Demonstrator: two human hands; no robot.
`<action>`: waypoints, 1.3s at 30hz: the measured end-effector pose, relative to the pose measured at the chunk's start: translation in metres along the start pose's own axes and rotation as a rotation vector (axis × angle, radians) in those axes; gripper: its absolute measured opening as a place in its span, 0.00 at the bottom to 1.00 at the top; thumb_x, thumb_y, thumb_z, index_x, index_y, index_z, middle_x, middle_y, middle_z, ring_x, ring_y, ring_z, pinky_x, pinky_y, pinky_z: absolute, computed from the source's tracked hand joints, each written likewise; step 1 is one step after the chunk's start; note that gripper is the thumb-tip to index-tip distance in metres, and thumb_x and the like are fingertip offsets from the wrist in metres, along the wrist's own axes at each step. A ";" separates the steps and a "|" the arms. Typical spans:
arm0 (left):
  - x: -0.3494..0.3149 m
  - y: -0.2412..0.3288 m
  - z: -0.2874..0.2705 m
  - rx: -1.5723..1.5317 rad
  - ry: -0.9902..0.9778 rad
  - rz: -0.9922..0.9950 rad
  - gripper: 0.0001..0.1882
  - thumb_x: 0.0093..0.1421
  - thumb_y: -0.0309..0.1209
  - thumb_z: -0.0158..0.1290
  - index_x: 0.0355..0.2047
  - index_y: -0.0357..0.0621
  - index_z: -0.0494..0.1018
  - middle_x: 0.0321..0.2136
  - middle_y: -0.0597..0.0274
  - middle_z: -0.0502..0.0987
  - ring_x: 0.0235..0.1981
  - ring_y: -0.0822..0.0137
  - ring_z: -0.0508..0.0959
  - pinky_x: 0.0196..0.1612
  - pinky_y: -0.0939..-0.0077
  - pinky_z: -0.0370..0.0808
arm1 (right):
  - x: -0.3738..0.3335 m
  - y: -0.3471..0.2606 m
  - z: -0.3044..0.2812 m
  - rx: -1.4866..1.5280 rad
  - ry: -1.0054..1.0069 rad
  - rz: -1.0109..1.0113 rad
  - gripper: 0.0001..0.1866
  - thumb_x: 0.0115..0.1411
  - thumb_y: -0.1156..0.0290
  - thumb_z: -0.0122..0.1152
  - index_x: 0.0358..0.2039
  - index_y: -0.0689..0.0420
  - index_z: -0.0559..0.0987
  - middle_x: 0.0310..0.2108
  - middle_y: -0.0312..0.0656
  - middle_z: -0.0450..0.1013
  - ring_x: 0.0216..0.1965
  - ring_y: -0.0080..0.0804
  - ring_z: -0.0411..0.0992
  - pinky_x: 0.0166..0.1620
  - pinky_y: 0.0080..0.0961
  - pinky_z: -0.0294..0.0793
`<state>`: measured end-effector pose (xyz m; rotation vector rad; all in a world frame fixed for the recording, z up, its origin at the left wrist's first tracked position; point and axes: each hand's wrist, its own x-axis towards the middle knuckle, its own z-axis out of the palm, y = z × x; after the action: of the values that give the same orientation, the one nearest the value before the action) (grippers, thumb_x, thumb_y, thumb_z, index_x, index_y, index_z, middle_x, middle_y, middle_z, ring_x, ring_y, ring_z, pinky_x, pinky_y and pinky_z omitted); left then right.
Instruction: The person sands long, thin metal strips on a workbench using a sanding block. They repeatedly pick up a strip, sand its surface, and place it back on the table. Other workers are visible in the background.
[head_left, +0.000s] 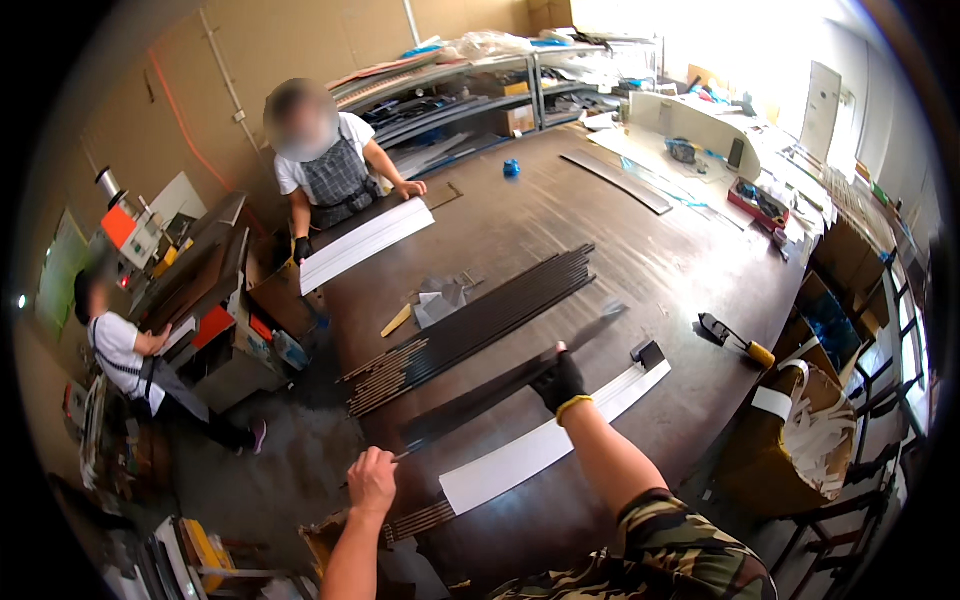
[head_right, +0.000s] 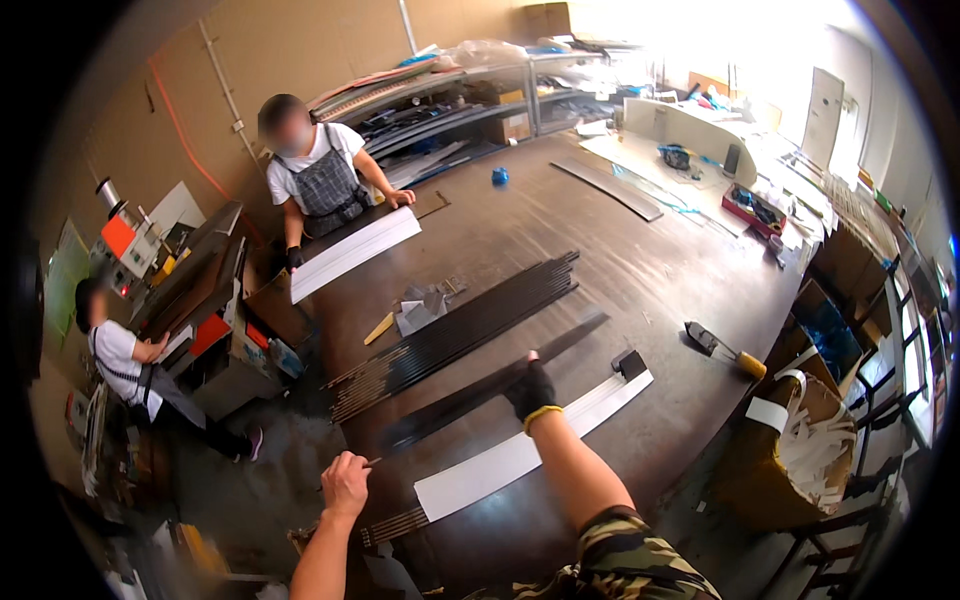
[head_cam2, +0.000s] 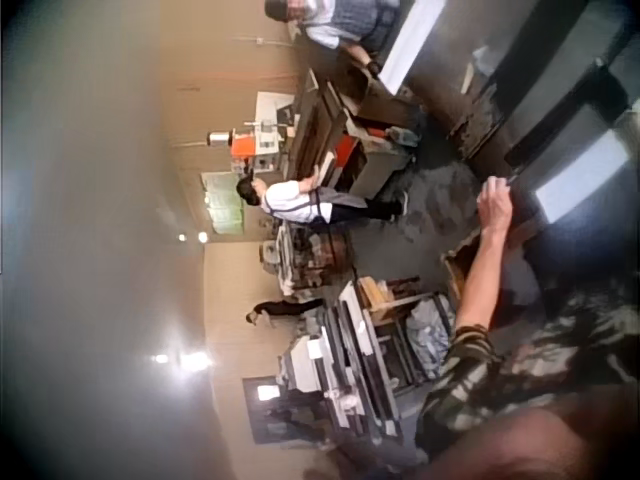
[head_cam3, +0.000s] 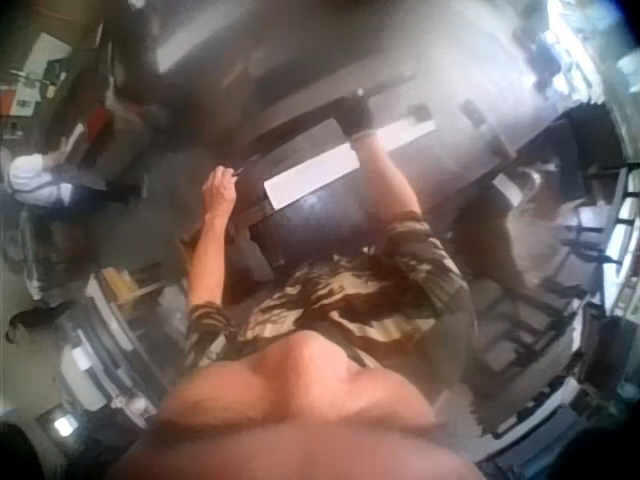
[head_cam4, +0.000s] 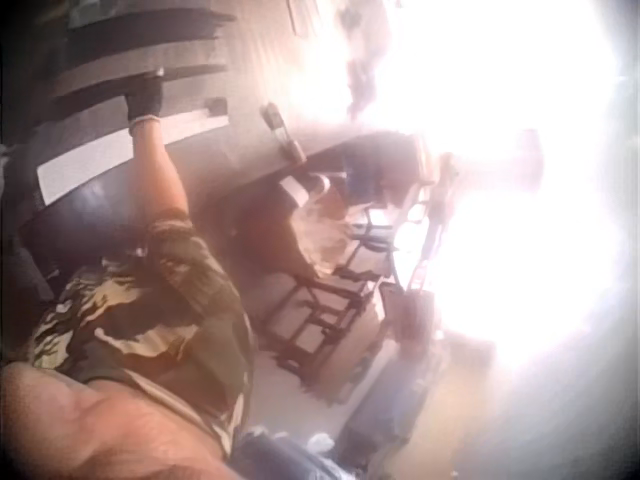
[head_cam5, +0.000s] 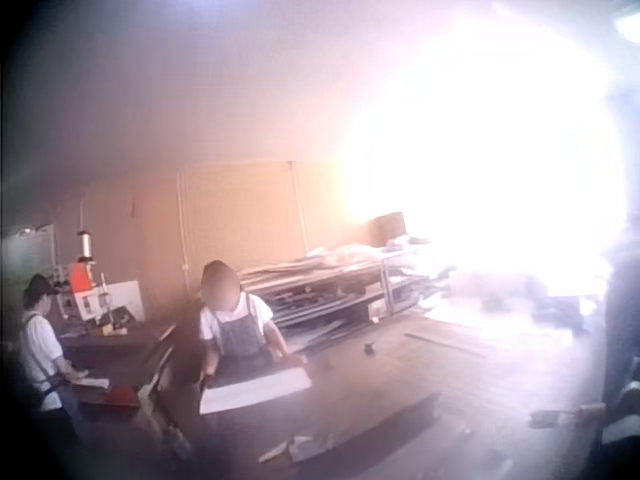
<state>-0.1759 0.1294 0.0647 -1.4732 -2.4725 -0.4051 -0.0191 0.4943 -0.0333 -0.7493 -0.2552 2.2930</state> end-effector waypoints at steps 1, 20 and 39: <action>0.001 -0.014 0.008 0.015 -0.031 -0.023 0.07 0.51 0.30 0.60 0.29 0.47 0.74 0.30 0.60 0.72 0.36 0.54 0.75 0.37 0.58 0.73 | -0.002 0.012 0.009 -0.076 0.045 0.036 0.31 0.58 0.43 0.61 0.45 0.60 0.70 0.41 0.48 0.73 0.47 0.46 0.71 0.52 0.44 0.73; -0.125 -0.057 0.056 -0.338 0.289 -0.766 0.23 0.54 0.27 0.62 0.50 0.38 0.71 0.43 0.52 0.73 0.40 0.56 0.74 0.48 0.64 0.72 | -0.169 0.026 -0.104 -2.218 -0.415 -0.853 0.50 0.50 0.48 0.66 0.63 0.68 0.56 0.66 0.64 0.50 0.68 0.64 0.46 0.68 0.53 0.43; -0.207 -0.006 0.068 -1.272 0.108 -1.453 0.16 0.61 0.43 0.59 0.29 0.42 0.75 0.20 0.65 0.76 0.16 0.75 0.72 0.17 0.81 0.68 | -0.171 0.103 -0.115 -0.564 -0.051 0.541 0.17 0.66 0.51 0.50 0.28 0.51 0.68 0.25 0.41 0.67 0.24 0.39 0.67 0.30 0.37 0.72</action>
<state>-0.0890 -0.0185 -0.0695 0.6774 -2.6826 -2.3851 0.0904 0.2990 -0.0900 -1.1483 -0.8338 2.7839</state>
